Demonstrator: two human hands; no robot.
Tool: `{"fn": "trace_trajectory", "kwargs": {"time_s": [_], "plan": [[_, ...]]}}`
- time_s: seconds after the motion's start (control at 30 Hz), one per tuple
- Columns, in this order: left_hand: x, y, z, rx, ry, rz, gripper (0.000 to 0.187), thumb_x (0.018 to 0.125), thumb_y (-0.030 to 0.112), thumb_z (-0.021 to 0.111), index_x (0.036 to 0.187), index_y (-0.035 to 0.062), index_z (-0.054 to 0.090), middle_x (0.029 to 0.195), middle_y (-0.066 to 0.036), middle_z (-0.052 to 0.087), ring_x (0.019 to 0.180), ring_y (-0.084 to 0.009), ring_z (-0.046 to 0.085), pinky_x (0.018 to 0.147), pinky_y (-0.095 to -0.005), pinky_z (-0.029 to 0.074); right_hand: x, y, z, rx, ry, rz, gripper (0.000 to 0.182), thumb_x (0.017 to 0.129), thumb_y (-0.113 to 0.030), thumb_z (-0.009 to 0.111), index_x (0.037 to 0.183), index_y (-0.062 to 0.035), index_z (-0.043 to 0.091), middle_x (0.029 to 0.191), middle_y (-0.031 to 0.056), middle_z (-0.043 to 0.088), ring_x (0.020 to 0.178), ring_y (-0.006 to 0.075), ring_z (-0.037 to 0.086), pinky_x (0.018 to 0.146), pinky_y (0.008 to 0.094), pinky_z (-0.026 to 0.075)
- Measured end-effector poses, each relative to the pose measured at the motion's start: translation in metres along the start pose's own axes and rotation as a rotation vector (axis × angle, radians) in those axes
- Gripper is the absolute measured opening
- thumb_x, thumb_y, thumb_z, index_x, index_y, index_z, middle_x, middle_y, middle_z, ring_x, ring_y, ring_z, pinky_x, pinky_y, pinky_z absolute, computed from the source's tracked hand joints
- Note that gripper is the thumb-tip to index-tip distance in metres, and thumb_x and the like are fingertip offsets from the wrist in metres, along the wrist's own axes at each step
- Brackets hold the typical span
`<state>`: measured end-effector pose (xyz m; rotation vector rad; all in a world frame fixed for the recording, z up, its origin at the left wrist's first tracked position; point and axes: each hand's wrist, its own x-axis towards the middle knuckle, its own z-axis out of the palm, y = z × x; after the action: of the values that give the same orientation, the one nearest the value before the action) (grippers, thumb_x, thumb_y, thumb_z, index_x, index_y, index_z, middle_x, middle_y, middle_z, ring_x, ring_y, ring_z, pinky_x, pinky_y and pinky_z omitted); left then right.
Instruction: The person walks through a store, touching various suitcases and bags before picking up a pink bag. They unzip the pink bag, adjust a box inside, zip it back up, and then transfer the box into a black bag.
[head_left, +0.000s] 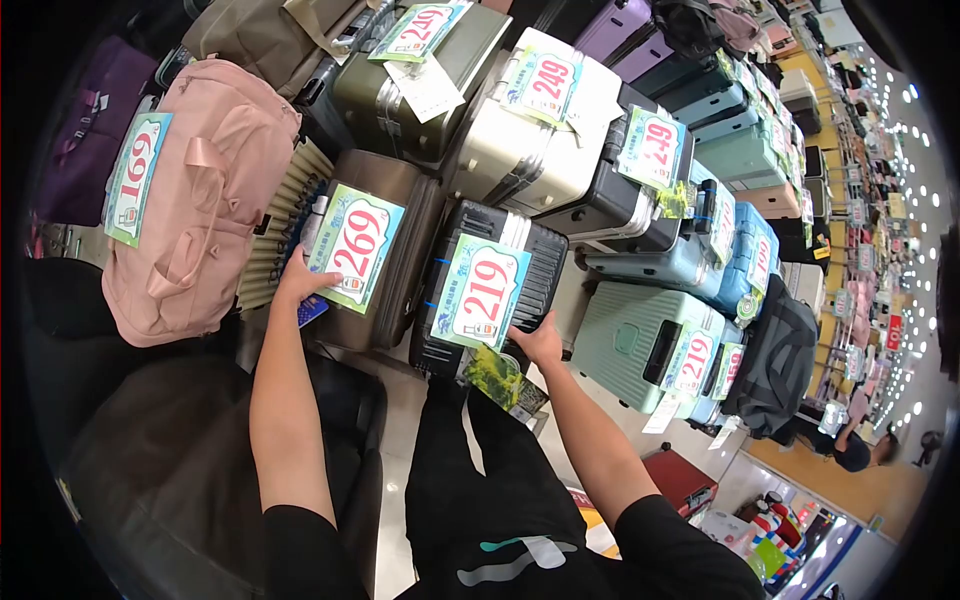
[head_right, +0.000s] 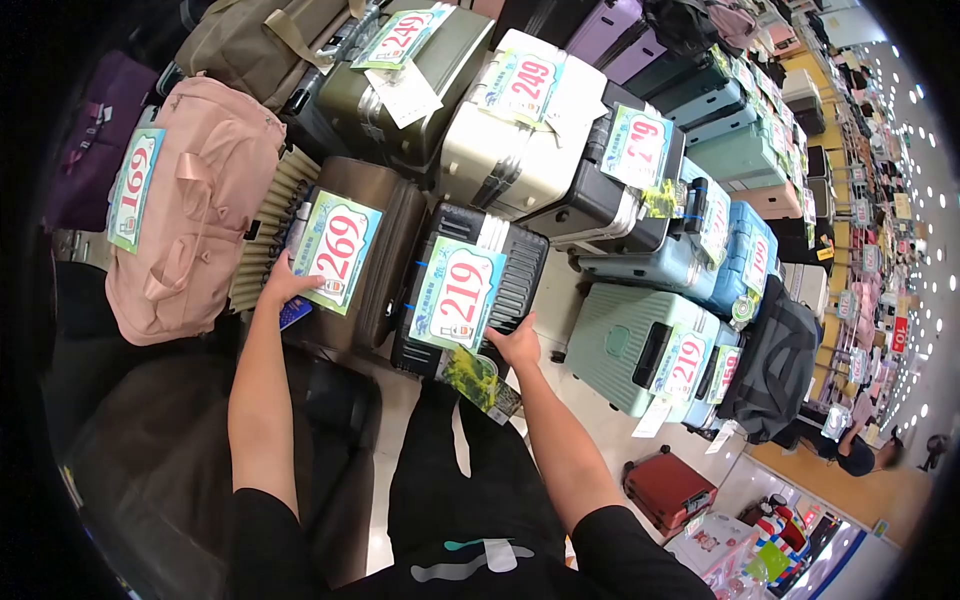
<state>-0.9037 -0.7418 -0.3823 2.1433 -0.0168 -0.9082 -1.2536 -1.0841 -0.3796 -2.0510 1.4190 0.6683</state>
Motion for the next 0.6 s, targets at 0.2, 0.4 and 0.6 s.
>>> {"fn": "trace_trajectory", "kwargs": {"time_s": [0.2,0.4,0.6], "plan": [[0.011,0.011,-0.008,-0.029,0.007,0.085,0.098,0.055,0.014,0.094,0.135,-0.0036,0.042,0.118,-0.013,0.062,0.105,-0.0208,0.061,0.094,-0.0338,0.049,0.003,-0.013,0.001,0.040,-0.009,0.012,0.129,0.065,-0.062,0.081,0.151,0.0059,0.014,0.118,0.0255,0.065,0.105,0.0374,0.066,0.086,0.0422,0.054],[0.026,-0.005,-0.014,0.031,0.008,0.139,0.096,0.057,0.023,0.094,0.134,-0.0049,0.043,0.118,-0.016,0.063,0.105,-0.0229,0.062,0.092,-0.0344,0.050,0.000,-0.025,0.000,0.100,-0.038,0.015,0.129,0.067,-0.061,0.081,0.149,0.0106,0.012,0.118,0.0281,0.064,0.107,0.0378,0.065,0.087,0.0417,0.054],[-0.005,0.014,-0.002,0.333,0.234,0.113,0.106,0.066,0.049,0.085,0.143,-0.0049,0.037,0.133,-0.026,0.056,0.121,-0.0391,0.056,0.102,-0.0424,0.043,-0.022,0.026,-0.005,0.390,-0.059,-0.139,0.095,0.087,-0.047,0.069,0.148,0.0084,0.022,0.131,0.0337,0.054,0.123,0.0435,0.055,0.103,0.0420,0.044]]}}
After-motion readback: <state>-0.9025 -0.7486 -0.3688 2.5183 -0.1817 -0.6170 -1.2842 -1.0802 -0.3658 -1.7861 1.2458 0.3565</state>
